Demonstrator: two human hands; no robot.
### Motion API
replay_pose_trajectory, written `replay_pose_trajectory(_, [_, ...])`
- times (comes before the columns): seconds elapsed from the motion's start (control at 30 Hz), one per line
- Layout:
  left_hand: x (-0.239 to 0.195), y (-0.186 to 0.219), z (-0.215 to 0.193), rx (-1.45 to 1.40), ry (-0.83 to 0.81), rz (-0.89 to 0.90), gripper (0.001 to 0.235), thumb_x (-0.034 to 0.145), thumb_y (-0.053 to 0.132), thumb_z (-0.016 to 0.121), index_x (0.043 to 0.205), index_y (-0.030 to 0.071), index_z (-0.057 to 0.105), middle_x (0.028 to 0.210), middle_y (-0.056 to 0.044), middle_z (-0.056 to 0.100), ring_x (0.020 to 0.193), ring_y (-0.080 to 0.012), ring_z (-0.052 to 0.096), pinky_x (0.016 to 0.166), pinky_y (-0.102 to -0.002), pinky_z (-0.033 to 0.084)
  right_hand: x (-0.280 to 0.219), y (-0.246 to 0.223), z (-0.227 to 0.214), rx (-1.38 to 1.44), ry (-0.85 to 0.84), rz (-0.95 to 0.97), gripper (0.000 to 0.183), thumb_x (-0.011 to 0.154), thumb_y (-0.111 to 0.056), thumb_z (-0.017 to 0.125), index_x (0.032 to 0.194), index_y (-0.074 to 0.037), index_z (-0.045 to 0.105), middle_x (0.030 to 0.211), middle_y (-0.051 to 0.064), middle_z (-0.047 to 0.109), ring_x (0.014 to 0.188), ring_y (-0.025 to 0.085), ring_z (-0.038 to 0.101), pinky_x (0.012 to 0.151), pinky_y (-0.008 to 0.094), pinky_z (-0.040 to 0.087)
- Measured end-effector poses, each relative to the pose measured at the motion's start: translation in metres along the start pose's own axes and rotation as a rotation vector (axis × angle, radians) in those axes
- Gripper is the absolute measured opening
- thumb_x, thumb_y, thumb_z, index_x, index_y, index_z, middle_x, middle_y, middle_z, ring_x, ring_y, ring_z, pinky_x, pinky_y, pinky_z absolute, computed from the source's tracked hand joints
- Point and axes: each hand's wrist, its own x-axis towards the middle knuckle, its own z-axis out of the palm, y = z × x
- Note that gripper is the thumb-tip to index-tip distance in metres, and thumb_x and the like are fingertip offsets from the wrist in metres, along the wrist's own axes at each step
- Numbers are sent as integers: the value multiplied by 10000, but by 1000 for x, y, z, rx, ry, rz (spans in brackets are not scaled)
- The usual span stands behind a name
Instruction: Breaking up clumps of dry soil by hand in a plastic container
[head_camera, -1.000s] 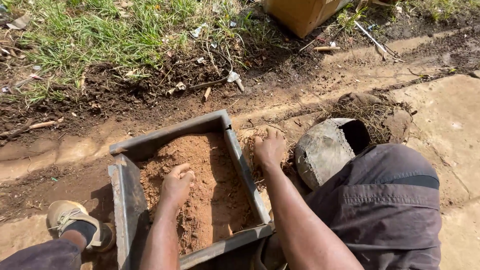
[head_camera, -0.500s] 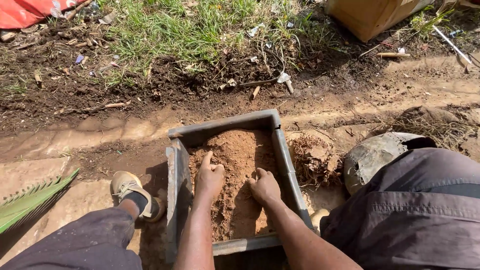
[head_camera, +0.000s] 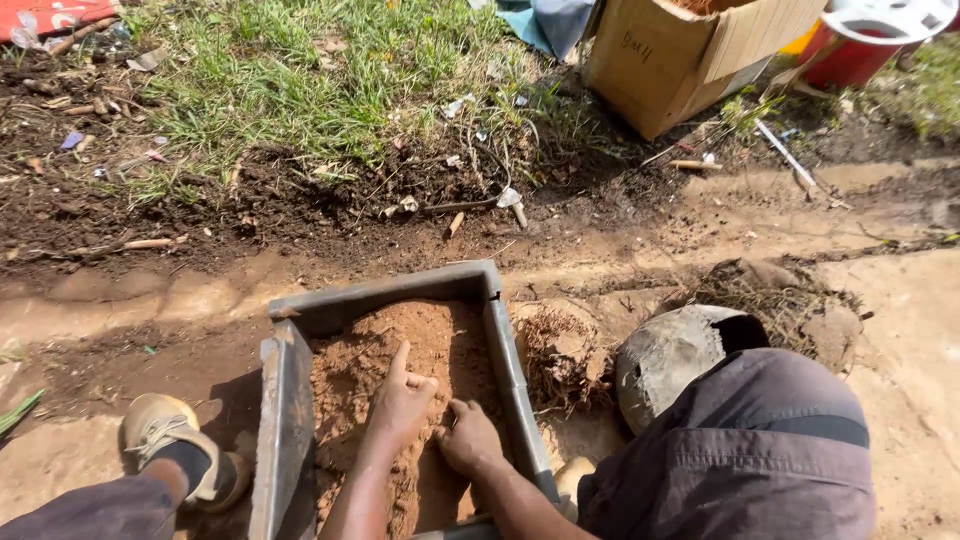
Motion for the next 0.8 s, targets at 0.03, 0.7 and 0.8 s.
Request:
replay_pose_trajectory(0.03, [1,17,3,17,-52,65,854,1024,225,557,1749,277,109,1356,-55,703,922,-184,728,760,-349,619,11,11,6,15,5,-1,580,951,-306,737,1486,-159,569,1399,104,603,1188,311,682,1082,423,555])
replay_pose_trajectory(0.7, [108,-140,-23,-156,469,-350,649,983,378,534,1592,159,499,1555,-140,565,1513,-335,476,1265,-475,368,87,-10,-2,238,104,312,794,1038,-592,520,1513,43,554,1490,333,607,1463,422,536,1254,525,413])
replay_pose_trajectory(0.8, [132,-157,-7,-45,498,-389,705,965,527,507,1586,195,487,1609,-120,507,1521,-316,459,1266,-469,361,97,-7,-1,306,17,378,961,1020,-735,426,1529,76,509,1557,328,547,1517,410,473,1298,530,350])
